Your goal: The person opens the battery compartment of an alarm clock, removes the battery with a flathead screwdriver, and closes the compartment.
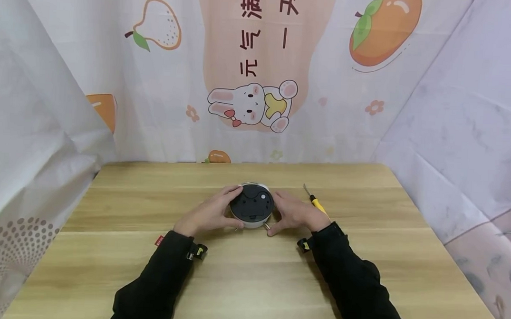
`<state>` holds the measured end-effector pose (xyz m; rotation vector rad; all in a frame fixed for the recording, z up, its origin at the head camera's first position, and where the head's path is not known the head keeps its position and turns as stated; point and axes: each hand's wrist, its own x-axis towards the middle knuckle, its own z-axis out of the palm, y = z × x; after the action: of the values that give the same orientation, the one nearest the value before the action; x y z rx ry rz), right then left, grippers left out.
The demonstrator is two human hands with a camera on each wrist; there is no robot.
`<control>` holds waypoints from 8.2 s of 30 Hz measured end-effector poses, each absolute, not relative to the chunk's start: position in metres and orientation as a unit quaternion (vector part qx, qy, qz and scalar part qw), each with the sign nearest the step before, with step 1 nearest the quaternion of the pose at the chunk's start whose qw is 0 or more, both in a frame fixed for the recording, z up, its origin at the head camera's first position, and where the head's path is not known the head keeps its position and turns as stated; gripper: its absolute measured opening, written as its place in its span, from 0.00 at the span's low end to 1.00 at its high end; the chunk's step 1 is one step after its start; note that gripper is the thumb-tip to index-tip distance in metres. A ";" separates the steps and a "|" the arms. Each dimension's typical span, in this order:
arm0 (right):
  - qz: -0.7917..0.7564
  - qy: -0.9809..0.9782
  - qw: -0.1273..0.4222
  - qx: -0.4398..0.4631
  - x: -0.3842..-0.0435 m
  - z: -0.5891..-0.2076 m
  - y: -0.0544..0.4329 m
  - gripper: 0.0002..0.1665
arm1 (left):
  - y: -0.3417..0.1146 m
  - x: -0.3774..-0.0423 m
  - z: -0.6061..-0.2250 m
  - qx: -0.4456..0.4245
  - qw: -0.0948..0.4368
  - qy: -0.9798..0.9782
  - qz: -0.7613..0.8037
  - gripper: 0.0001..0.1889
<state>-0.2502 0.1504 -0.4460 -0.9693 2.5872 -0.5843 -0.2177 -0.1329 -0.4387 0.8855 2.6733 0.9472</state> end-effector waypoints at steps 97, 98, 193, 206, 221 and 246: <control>-0.073 0.891 -0.049 -0.445 -0.220 -0.412 0.114 0.24 | -0.128 -0.215 -0.442 0.250 0.101 0.911 0.313 0.63; -0.075 0.892 -0.049 -0.444 -0.220 -0.412 0.114 0.24 | -0.128 -0.215 -0.442 0.249 0.101 0.911 0.313 0.63; -0.108 0.884 -0.078 -0.447 -0.229 -0.420 0.120 0.17 | -0.129 -0.215 -0.441 0.269 0.097 0.901 0.325 0.63; -0.106 0.882 -0.078 -0.452 -0.230 -0.419 0.121 0.16 | -0.128 -0.216 -0.441 0.268 0.100 0.897 0.337 0.61; -0.112 0.880 -0.090 -0.453 -0.230 -0.419 0.119 0.18 | -0.129 -0.216 -0.441 0.265 0.104 0.896 0.342 0.60; -0.136 0.876 -0.105 -0.450 -0.231 -0.421 0.117 0.13 | -0.130 -0.216 -0.440 0.263 0.105 0.900 0.331 0.62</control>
<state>-0.2310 0.1169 -0.4206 -1.5159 2.9531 -0.4588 -0.2163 -0.1295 -0.4403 0.7744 2.6533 0.9755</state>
